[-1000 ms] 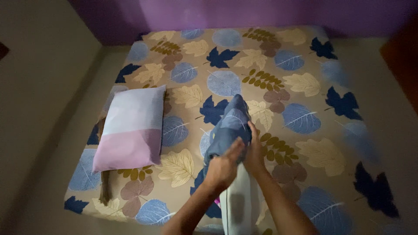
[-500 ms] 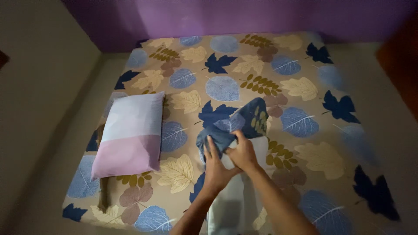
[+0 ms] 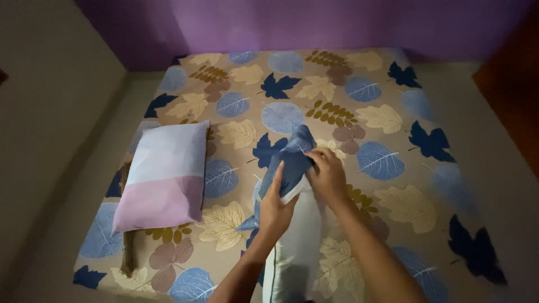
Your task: The person places a white pillow on a bed and inserts it into a blue floral pillowcase. They repeatedly adjust the fabric, tuck the edges, and smooth the case until the pillow is fully enclosed and the case is neatly fitted.
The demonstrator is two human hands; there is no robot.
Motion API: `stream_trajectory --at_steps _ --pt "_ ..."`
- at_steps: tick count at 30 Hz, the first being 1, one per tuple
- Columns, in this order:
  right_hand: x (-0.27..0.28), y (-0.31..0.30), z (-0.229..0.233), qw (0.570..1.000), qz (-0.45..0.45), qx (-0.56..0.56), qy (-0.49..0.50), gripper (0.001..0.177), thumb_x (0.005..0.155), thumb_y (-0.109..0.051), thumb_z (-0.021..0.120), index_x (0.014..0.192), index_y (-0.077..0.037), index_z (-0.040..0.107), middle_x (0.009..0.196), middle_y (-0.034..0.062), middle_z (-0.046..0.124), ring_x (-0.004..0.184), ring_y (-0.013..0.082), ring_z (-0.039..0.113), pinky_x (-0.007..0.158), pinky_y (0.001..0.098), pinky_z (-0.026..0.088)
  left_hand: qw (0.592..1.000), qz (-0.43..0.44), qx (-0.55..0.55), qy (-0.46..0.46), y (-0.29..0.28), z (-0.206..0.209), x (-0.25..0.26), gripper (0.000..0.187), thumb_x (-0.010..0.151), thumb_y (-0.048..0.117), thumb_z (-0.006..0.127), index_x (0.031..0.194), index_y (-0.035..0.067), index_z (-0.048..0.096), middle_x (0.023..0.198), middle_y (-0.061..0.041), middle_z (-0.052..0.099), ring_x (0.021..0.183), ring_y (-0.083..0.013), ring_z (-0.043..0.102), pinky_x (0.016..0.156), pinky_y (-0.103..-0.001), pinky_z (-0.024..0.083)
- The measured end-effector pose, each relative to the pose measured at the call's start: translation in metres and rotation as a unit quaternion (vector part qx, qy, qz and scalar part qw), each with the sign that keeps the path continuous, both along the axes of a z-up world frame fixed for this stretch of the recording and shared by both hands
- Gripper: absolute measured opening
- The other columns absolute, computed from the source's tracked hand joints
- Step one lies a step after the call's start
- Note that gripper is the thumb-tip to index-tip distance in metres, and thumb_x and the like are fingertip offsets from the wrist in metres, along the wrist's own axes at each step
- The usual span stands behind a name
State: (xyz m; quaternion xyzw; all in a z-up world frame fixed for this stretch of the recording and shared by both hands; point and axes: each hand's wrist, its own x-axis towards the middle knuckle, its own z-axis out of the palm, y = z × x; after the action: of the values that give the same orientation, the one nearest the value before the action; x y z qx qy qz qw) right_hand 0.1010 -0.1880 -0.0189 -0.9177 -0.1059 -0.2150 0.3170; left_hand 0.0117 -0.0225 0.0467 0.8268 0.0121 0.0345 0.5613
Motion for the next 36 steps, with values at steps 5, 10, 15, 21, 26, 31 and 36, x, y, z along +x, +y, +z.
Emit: stream_trajectory --at_steps 5,10,15,21,26,31,36 --pt "0.011 0.025 -0.021 0.988 0.019 0.154 -0.003 0.03 0.093 -0.005 0.056 0.12 -0.003 0.07 0.115 0.0248 0.071 0.112 0.0447 0.066 0.095 0.0545 0.052 0.99 0.108 0.069 0.066 0.018 0.006 0.022 0.112 0.084 0.028 0.079 0.165 0.031 0.001 0.127 -0.032 0.066 0.115 -0.0544 0.064 0.096 -0.07 0.048" --pt "-0.019 0.068 -0.047 0.993 0.076 0.074 -0.05 0.024 0.088 -0.012 0.068 0.11 -0.005 0.072 0.099 0.0212 0.074 0.1 0.0412 0.071 0.084 0.0505 0.057 0.976 0.189 0.042 0.095 0.06 -0.011 0.034 0.099 0.084 0.022 0.073 0.162 0.036 0.013 0.123 -0.022 0.072 0.116 -0.0484 0.066 0.095 -0.06 0.051" --pt "-0.06 0.071 -0.036 0.996 0.083 0.002 0.016 0.026 0.084 -0.039 0.074 0.104 -0.023 0.072 0.092 0.0057 0.076 0.093 0.0287 0.075 0.078 0.041 0.058 0.974 0.205 0.011 0.096 0.075 -0.026 0.033 0.077 0.088 0.016 0.065 0.156 0.039 0.036 0.113 -0.028 0.073 0.113 -0.0549 0.065 0.098 -0.062 0.048" --pt "-0.032 -0.012 -0.011 0.996 0.022 -0.061 0.055 0.063 0.078 -0.001 0.068 0.139 -0.013 0.055 0.135 0.0172 0.063 0.134 0.0351 0.057 0.116 0.0474 0.041 0.985 0.165 0.036 0.02 0.051 -0.025 0.025 0.058 0.084 0.021 0.066 0.137 0.042 0.061 0.123 -0.016 0.073 0.12 -0.0452 0.063 0.104 -0.057 0.047" --pt "-0.024 -0.045 -0.078 0.912 -0.155 0.272 0.264 0.087 0.087 -0.058 0.078 0.152 -0.014 0.04 0.141 0.0175 0.053 0.126 0.0358 0.058 0.102 0.0489 0.049 0.947 0.151 -0.278 -0.047 0.045 -0.083 0.059 0.079 0.077 -0.011 0.054 0.153 0.011 0.051 0.139 -0.032 0.06 0.135 -0.0488 0.052 0.117 -0.058 0.037" --pt "-0.015 -0.1 -0.178 0.887 -0.181 0.234 0.356 0.101 0.086 -0.083 0.062 0.161 -0.02 0.039 0.152 0.0178 0.05 0.133 0.0413 0.053 0.11 0.0558 0.04 0.883 0.229 -0.409 0.023 0.061 -0.06 0.052 0.075 0.073 -0.004 0.058 0.146 0.011 0.053 0.131 -0.023 0.064 0.117 -0.0346 0.062 0.103 -0.05 0.047" --pt "-0.018 -0.079 -0.068 0.834 -0.137 0.353 0.403 0.112 0.09 -0.083 0.057 0.165 -0.007 0.025 0.151 0.029 0.046 0.123 0.0425 0.06 0.105 0.054 0.044 0.796 0.348 -0.45 0.21 0.075 0.025 0.024 0.066 0.075 0.022 0.075 0.136 -0.001 0.067 0.131 -0.026 0.067 0.126 -0.0381 0.063 0.103 -0.049 0.044"
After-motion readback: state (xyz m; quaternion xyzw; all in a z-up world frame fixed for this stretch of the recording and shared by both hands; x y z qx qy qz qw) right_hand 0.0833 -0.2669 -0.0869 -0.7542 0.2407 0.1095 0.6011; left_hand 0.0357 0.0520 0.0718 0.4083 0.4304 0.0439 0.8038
